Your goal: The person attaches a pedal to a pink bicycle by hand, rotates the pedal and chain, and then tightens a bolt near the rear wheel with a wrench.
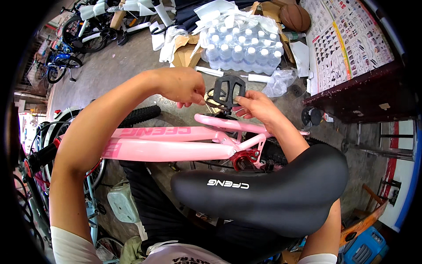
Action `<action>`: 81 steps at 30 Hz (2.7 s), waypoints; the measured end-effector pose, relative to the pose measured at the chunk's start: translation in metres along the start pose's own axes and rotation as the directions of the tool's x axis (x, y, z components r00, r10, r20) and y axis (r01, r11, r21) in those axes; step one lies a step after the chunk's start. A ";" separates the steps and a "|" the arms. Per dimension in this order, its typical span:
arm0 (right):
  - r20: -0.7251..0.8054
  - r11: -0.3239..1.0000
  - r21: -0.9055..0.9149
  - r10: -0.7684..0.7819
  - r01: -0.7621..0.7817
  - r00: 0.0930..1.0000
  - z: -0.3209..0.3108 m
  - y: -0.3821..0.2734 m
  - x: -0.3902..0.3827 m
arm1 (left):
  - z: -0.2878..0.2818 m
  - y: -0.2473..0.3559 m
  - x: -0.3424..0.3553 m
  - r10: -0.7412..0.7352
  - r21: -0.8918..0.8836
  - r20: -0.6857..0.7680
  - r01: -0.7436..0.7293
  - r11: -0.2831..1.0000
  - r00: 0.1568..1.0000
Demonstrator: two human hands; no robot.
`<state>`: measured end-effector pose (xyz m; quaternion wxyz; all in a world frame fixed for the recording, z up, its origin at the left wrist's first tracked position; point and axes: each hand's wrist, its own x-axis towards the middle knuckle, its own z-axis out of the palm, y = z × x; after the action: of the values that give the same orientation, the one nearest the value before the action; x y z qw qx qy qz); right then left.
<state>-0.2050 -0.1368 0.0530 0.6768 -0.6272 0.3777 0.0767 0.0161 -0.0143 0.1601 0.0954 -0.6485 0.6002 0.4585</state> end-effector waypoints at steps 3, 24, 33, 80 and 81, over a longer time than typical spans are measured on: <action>0.008 1.000 -0.021 0.004 -0.004 1.000 0.002 -0.005 -0.001 | 0.004 0.001 -0.001 -0.023 -0.009 0.036 0.023 1.000 0.999; 0.022 0.998 -0.059 -0.017 0.018 1.000 0.003 -0.004 -0.003 | 0.035 -0.018 0.015 0.122 0.167 -0.140 -0.098 0.981 0.983; 0.024 0.998 -0.057 -0.019 0.020 1.000 0.005 -0.010 -0.010 | 0.043 -0.020 0.015 0.137 0.150 -0.177 -0.111 0.982 0.975; 0.033 0.999 -0.016 -0.043 0.043 0.999 0.011 -0.009 -0.008 | 0.039 -0.009 0.017 0.100 0.139 -0.307 -0.060 0.989 0.947; 0.049 0.999 -0.001 -0.032 0.033 0.998 0.007 -0.008 -0.006 | 0.032 -0.004 0.017 0.125 0.194 -0.278 -0.072 0.978 0.952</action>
<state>-0.2017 -0.1294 0.0624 0.6864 -0.6319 0.3506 0.0814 0.0018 -0.0031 0.1279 0.0424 -0.6660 0.6787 0.3066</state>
